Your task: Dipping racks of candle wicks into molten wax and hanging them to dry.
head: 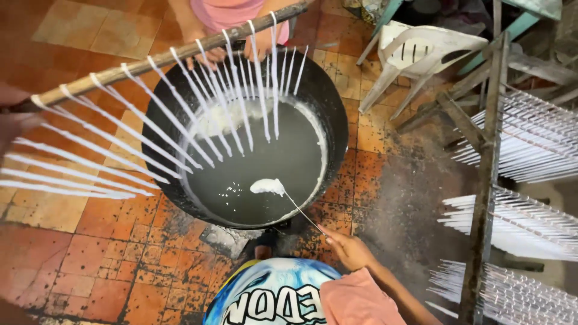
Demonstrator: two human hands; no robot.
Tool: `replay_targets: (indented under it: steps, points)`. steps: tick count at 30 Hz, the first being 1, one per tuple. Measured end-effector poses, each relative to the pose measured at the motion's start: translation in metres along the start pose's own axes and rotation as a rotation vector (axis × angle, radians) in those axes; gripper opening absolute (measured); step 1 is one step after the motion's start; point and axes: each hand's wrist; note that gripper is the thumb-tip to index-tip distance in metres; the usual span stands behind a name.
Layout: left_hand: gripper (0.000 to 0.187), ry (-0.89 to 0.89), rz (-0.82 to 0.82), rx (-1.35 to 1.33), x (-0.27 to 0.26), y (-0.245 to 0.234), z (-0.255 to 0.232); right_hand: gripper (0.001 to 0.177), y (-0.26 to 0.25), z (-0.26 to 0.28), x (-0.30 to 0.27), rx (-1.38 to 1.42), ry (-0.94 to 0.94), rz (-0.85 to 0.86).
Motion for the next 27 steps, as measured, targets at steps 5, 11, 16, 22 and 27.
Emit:
replay_targets:
  steps: [5, 11, 16, 22, 27]
  points:
    - [0.014, 0.194, -0.134, 0.152, -0.027, -0.018, -0.260, 0.050, 0.021, -0.033, -0.013, 0.000, -0.037, -0.083]
    - [0.012, 0.376, -0.155, 0.406, 0.016, -0.013, -0.296, 0.034, 0.001, 0.001, -0.014, 0.019, -0.020, 0.007]
    - [0.013, 0.414, -0.167, 0.443, 0.042, -0.010, -0.310, 0.030, 0.006, 0.006, -0.004, -0.086, -0.006, 0.090]
    - [0.016, 0.519, -0.206, 0.498, 0.070, -0.012, -0.313, 0.030, 0.042, -0.013, 0.008, 0.016, 0.215, -0.253]
    - [0.014, 0.491, -0.181, 0.533, 0.084, -0.014, -0.322, 0.037, 0.045, -0.050, -0.017, 0.395, 0.261, -0.357]
Point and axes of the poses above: each hand's wrist, its own x-axis towards the middle knuckle, its own y-axis out of the palm, z = x × y, and after that the axes turned 5 degrees about x, right-handed
